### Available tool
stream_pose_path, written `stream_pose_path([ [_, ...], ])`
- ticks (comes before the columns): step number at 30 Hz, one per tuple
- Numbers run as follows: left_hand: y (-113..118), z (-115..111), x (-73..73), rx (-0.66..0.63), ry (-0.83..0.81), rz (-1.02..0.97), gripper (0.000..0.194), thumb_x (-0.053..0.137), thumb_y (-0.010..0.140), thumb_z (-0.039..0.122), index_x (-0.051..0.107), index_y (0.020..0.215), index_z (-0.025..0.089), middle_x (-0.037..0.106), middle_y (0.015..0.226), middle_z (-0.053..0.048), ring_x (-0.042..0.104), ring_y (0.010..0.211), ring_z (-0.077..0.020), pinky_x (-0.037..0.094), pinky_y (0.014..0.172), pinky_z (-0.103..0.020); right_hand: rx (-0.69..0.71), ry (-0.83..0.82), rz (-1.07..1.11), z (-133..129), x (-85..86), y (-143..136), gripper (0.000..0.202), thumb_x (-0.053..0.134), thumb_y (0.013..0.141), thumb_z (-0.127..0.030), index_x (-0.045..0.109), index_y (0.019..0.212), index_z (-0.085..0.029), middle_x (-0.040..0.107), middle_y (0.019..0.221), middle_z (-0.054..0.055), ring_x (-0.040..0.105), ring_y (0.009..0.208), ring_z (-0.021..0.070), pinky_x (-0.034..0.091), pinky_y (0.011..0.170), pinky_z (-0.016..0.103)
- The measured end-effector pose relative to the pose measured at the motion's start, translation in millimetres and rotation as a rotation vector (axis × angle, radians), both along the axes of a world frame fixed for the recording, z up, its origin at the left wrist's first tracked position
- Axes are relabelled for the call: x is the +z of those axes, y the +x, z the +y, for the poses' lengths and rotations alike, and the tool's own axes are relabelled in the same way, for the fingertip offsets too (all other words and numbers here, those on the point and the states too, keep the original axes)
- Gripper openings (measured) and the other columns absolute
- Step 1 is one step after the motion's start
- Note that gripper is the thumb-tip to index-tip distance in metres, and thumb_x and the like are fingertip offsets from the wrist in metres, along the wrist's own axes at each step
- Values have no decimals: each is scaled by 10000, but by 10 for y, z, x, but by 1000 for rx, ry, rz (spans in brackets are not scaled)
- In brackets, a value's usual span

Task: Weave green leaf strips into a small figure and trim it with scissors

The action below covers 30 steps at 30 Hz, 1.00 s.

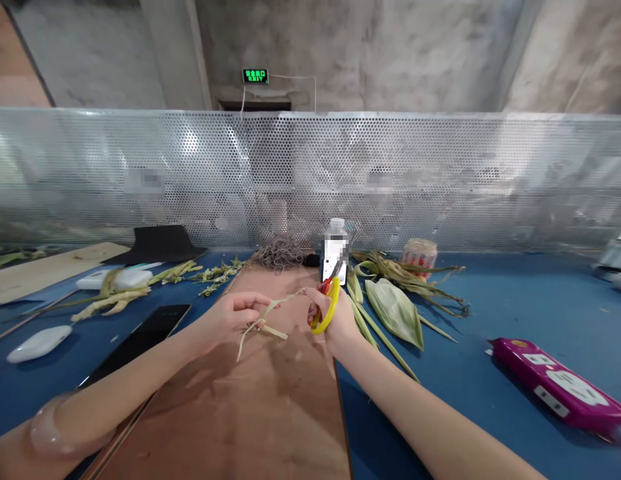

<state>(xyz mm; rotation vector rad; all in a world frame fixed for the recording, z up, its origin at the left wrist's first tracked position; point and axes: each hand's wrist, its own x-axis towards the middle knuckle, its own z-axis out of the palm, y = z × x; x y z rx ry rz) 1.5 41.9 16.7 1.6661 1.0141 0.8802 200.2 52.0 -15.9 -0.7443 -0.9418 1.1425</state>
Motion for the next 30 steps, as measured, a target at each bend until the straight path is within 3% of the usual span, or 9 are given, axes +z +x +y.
stream_pose_path([
  [4, -52, 48, 21, 55, -47, -8, 312, 538, 655, 133, 688, 929, 156, 629, 634, 2, 582, 627, -129, 457, 652, -259, -5, -9, 50, -12, 10, -5, 333, 741, 608, -241, 427, 716, -217, 461, 445, -110, 447, 336, 71, 379, 364, 187],
  [10, -137, 175, -35, -35, -170, -241, 303, 558, 657, 116, 704, 923, 129, 596, 568, 1, 544, 555, -107, 475, 631, -249, -2, -49, 89, -23, 29, -27, 350, 762, 584, -246, 438, 711, -217, 463, 429, -110, 432, 322, 70, 359, 346, 188],
  [16, -207, 290, -17, 143, -138, -318, 234, 563, 685, 202, 686, 872, 136, 566, 614, -3, 529, 553, -98, 465, 590, -230, 42, -122, 103, -45, -26, -44, 329, 760, 605, -305, 458, 694, -210, 570, 510, -56, 452, 347, 70, 374, 348, 192],
  [21, -282, 411, -135, 299, -62, -203, 251, 542, 699, 228, 668, 891, 128, 612, 691, -51, 577, 616, -142, 466, 601, -265, 68, -200, 118, -117, -87, -126, 267, 694, 679, -318, 452, 712, -210, 611, 578, -34, 444, 345, 63, 368, 335, 183],
  [25, -343, 482, -239, 418, 94, -13, 242, 526, 693, 208, 686, 866, 152, 664, 858, -94, 608, 838, -224, 466, 694, -314, 94, -251, 134, -137, -112, -198, 211, 597, 751, -286, 409, 693, -209, 582, 531, -32, 410, 315, 58, 343, 320, 176],
  [30, -356, 477, -211, 298, 318, 267, 191, 581, 602, 124, 716, 719, 190, 657, 1027, -81, 479, 1134, -309, 316, 996, -425, 117, -264, 149, -131, -164, -231, 184, 564, 775, -267, 400, 711, -212, 553, 511, -49, 406, 318, 59, 343, 326, 170],
])
